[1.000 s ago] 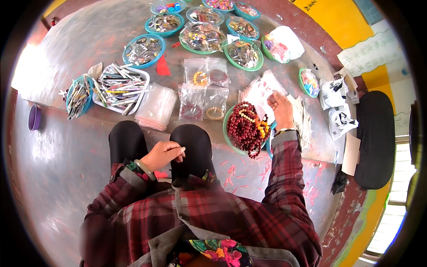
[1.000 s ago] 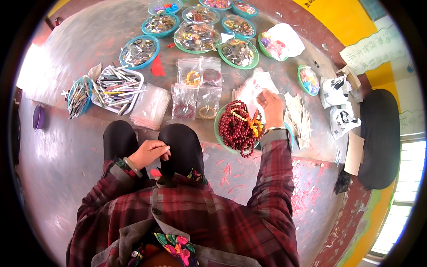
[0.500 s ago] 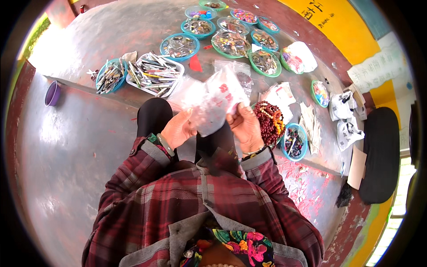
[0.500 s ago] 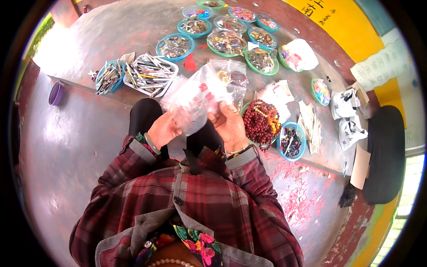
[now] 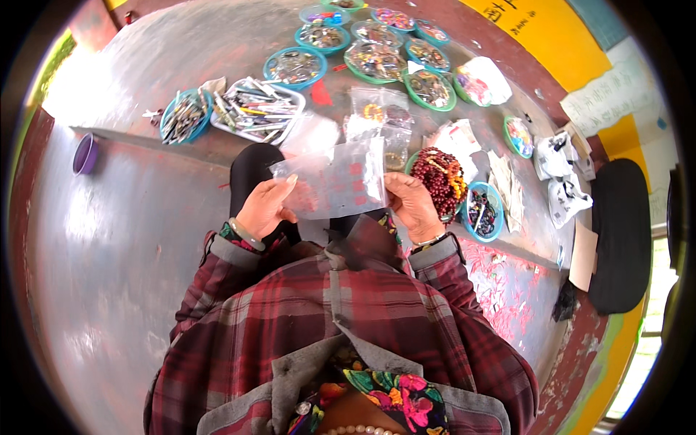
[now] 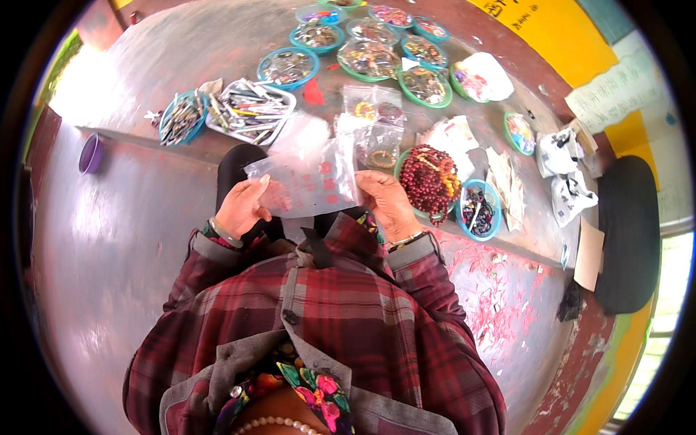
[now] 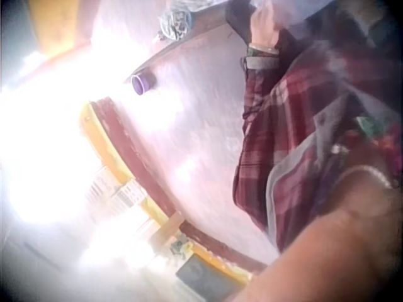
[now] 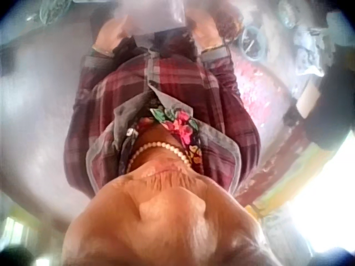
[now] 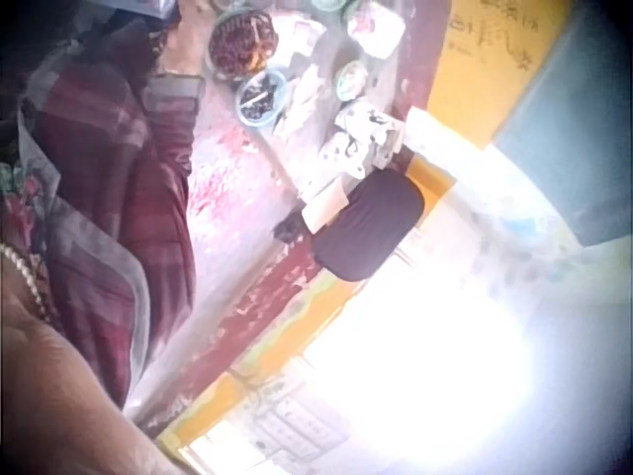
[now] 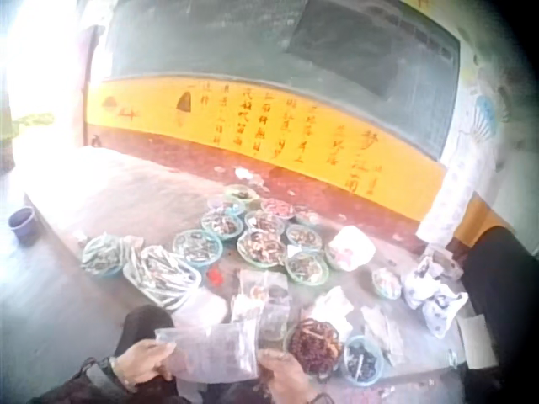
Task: The person sits on the floor and repeatedly picks up beaded bracelets from a green bowl, places them into small clear plastic bags, and sets the filled bags down on the floor. The person handles the beads and bags by hand without using any tools.
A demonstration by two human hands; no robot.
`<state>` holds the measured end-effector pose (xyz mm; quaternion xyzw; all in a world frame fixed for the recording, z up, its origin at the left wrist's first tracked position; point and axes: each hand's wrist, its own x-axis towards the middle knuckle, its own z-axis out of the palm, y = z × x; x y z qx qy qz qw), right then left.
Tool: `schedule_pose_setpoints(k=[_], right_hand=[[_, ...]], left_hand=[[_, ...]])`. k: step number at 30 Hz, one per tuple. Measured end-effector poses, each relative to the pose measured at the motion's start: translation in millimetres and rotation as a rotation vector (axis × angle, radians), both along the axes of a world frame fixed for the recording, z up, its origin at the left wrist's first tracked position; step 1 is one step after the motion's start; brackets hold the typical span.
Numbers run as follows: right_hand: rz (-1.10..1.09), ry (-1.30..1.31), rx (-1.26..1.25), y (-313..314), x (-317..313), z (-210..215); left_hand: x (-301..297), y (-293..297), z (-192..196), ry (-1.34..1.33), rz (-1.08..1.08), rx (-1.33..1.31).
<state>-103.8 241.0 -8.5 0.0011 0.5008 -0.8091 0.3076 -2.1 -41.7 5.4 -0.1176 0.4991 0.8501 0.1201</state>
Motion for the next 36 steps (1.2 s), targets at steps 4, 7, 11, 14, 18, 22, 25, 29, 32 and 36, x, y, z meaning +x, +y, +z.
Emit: schedule_pose_setpoints(k=[4, 7, 11, 14, 18, 22, 25, 29, 32, 36], right_hand=[[0.053, 0.028, 0.003, -7.9, 6.2, 10.8], [0.126, 0.029, 0.019, -13.1, 7.1, 13.1], [0.108, 0.043, 0.061, -24.9, 13.0, 16.7], [0.053, 0.045, 0.050, -25.3, 9.9, 16.0], [0.027, 0.050, 0.056, -27.8, 10.7, 20.8], [-0.015, 0.033, 0.053, -29.3, 13.9, 18.8], [0.123, 0.036, 0.061, -24.1, 13.3, 22.1], [0.226, 0.060, 0.067, -29.5, 20.2, 34.4], [0.224, 0.047, 0.069, -31.2, 16.6, 28.3], [0.139, 0.103, 0.097, -44.4, 24.9, 46.4]], left_hand=[[6.9, -8.3, 0.3, 0.057, -0.018, -0.057], [10.9, -11.5, -9.1, 0.041, -0.018, -0.051], [14.7, -13.2, -18.2, 0.041, -0.009, -0.043], [17.5, -15.5, -8.0, 0.056, 0.014, -0.006], [19.5, -16.7, -8.7, 0.031, 0.051, 0.002], [18.9, -15.5, 0.3, 0.030, 0.031, -0.046], [19.7, -14.4, 2.6, 0.038, 0.052, -0.011], [17.5, -14.2, -5.6, 0.033, 0.039, 0.065], [13.5, -15.2, -17.4, 0.021, 0.036, 0.066], [9.8, -6.0, -14.2, 0.130, 0.221, -0.063]])
